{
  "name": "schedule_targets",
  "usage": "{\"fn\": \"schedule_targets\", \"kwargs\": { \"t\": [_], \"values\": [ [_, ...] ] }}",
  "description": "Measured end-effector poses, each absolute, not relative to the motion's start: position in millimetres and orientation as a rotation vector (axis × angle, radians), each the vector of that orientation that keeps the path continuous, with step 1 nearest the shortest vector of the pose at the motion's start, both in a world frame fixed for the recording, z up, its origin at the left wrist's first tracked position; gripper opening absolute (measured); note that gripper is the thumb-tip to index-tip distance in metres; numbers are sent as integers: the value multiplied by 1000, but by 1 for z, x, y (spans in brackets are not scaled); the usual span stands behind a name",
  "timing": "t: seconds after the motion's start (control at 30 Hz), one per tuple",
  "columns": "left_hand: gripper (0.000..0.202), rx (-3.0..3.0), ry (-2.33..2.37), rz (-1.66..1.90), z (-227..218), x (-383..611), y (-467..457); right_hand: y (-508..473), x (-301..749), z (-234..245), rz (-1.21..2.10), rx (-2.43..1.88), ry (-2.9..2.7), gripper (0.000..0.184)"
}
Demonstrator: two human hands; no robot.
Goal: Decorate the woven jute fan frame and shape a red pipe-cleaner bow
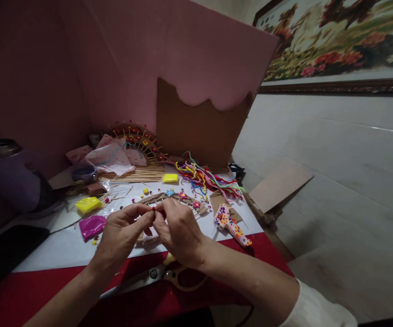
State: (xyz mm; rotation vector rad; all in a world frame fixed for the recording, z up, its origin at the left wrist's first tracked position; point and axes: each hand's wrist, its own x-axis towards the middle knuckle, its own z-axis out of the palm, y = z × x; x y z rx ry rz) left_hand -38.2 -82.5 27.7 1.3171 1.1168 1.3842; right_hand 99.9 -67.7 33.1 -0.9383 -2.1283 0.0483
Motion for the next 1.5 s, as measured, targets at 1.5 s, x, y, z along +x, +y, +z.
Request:
{"fn": "schedule_targets", "kwargs": {
  "t": [1.5],
  "values": [
    [24,1125,962,1287,28,-46,-78,-66,108,62,599,-1048,-2062,10]
  ]
}}
